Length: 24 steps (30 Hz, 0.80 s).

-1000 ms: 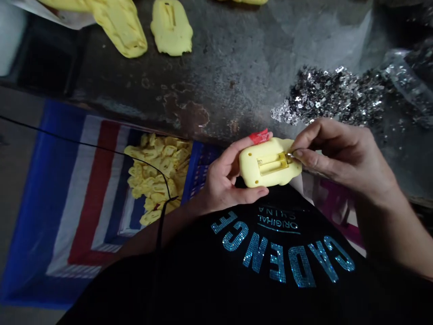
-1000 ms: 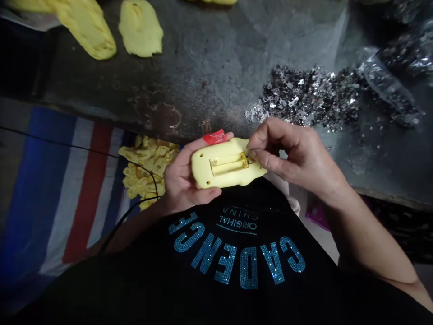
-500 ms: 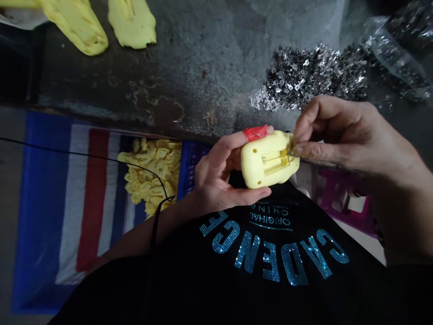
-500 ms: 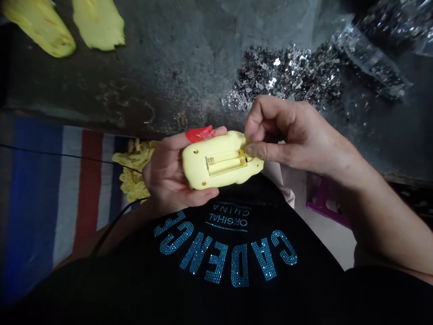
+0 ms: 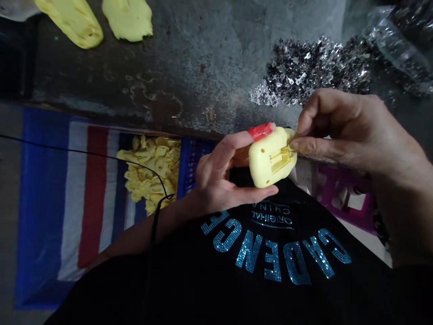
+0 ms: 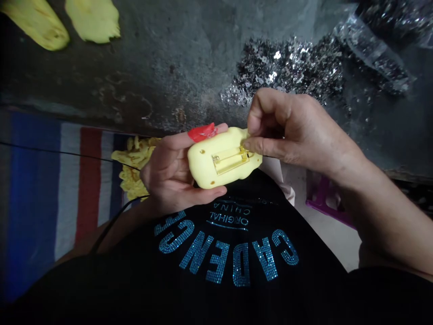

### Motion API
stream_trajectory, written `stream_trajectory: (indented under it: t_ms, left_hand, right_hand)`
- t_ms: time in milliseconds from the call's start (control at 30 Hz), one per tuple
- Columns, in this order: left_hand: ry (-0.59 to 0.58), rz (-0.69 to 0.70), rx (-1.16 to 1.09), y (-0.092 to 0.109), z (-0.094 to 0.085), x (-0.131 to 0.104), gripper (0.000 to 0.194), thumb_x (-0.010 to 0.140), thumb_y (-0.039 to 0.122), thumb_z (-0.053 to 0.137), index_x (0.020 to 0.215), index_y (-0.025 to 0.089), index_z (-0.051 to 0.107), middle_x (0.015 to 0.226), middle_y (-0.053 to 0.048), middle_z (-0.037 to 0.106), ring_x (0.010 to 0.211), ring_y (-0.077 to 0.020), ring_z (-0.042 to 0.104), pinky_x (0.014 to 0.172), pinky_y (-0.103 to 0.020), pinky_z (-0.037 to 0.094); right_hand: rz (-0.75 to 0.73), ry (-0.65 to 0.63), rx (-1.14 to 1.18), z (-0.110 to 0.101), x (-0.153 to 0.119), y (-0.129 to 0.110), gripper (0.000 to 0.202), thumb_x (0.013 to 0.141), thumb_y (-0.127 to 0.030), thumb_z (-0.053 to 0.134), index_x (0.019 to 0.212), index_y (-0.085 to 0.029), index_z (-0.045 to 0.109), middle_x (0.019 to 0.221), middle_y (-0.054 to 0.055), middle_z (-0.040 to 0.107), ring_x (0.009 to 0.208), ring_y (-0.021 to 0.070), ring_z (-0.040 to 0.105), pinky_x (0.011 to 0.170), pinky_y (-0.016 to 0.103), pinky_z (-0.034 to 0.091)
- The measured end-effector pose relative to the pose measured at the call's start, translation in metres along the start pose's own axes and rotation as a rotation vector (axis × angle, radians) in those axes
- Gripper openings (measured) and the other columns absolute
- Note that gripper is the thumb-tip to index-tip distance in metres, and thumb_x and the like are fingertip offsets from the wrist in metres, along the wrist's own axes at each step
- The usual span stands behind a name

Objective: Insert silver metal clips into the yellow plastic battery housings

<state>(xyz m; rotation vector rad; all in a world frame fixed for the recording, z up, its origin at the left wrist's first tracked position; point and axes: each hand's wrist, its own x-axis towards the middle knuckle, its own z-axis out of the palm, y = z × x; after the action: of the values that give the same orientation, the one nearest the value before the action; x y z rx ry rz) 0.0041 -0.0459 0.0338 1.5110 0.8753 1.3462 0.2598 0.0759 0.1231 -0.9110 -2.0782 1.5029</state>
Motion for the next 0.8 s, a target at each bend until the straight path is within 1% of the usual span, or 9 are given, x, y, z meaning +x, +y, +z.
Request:
stream_trajectory:
  t_ms: [67,167,300,433,500,567,667,733,800]
  left_hand:
    - [0.01,0.005,0.01,-0.002,-0.001,-0.001,0.099,0.078,0.039,0.107,0.166,0.04,0.061,0.167,-0.003,0.071,0.15,-0.0453,0.073,0.121,-0.068,0.07]
    - [0.026,0.036,-0.027,-0.008,-0.001,-0.001,0.104,0.073,0.048,0.11,0.164,0.039,0.061,0.167,-0.003,0.072,0.148,-0.0472,0.074,0.117,-0.068,0.071]
    - [0.013,0.057,-0.069,-0.011,0.001,0.002,0.103,0.073,0.048,0.11,0.164,0.04,0.061,0.169,-0.004,0.07,0.148,-0.0451,0.074,0.117,-0.063,0.072]
    - [0.032,0.06,-0.102,-0.012,0.002,0.003,0.101,0.074,0.044,0.11,0.163,0.042,0.062,0.167,-0.005,0.072,0.147,-0.045,0.075,0.116,-0.062,0.073]
    - [0.037,0.066,-0.103,-0.013,0.002,0.004,0.102,0.073,0.045,0.111,0.162,0.043,0.063,0.167,-0.005,0.071,0.146,-0.046,0.075,0.115,-0.064,0.073]
    - [0.055,0.072,-0.104,-0.012,0.003,0.005,0.1,0.074,0.045,0.11,0.162,0.044,0.062,0.167,-0.005,0.071,0.146,-0.0457,0.075,0.115,-0.064,0.073]
    - [0.076,0.088,-0.122,-0.009,0.005,0.006,0.094,0.078,0.041,0.108,0.161,0.042,0.063,0.167,-0.004,0.072,0.147,-0.0425,0.076,0.119,-0.061,0.071]
    - [0.082,0.095,-0.133,-0.007,0.006,0.007,0.09,0.08,0.034,0.106,0.16,0.037,0.064,0.166,-0.006,0.073,0.146,-0.04,0.076,0.121,-0.057,0.07]
    - [0.092,0.102,-0.144,-0.007,0.007,0.007,0.09,0.08,0.031,0.106,0.159,0.034,0.064,0.165,-0.007,0.073,0.145,-0.0384,0.077,0.121,-0.053,0.07]
  right_hand:
    - [0.011,0.018,0.006,0.002,-0.001,0.0,0.034,0.086,-0.041,0.104,0.09,-0.026,0.074,0.079,-0.005,0.08,0.066,0.0102,0.073,0.054,0.022,0.057]
    - [0.04,0.082,0.04,0.007,-0.004,-0.001,0.036,0.086,-0.045,0.104,0.09,-0.025,0.075,0.081,-0.003,0.08,0.068,0.0114,0.073,0.057,0.023,0.058]
    - [0.075,0.159,0.125,0.015,-0.009,-0.003,0.034,0.084,-0.04,0.106,0.089,-0.024,0.076,0.082,-0.003,0.077,0.072,0.011,0.073,0.062,0.022,0.06]
    - [0.066,0.254,0.157,0.021,-0.018,-0.003,0.025,0.091,-0.036,0.1,0.093,-0.026,0.078,0.089,-0.003,0.079,0.073,0.0126,0.073,0.063,0.027,0.058]
    - [-0.004,0.287,-0.002,0.025,-0.024,-0.002,0.015,0.095,-0.03,0.096,0.097,-0.028,0.081,0.092,-0.002,0.081,0.076,0.0145,0.072,0.065,0.031,0.056]
    - [-0.118,0.326,-0.264,0.03,-0.032,0.0,0.011,0.099,-0.023,0.089,0.105,-0.031,0.084,0.099,0.0,0.084,0.084,0.0186,0.075,0.071,0.037,0.057]
    - [-0.285,0.377,-0.557,0.042,-0.042,0.005,0.029,0.102,-0.016,0.082,0.122,-0.036,0.086,0.112,0.004,0.086,0.094,0.0256,0.079,0.079,0.043,0.061]
    - [-0.341,0.394,-0.645,0.051,-0.047,0.01,0.042,0.101,-0.014,0.08,0.134,-0.039,0.084,0.116,0.005,0.086,0.092,0.0275,0.078,0.079,0.045,0.062]
    - [-0.395,0.43,-0.71,0.059,-0.051,0.015,0.049,0.1,-0.012,0.079,0.142,-0.038,0.082,0.114,0.006,0.087,0.085,0.0273,0.075,0.074,0.045,0.059]
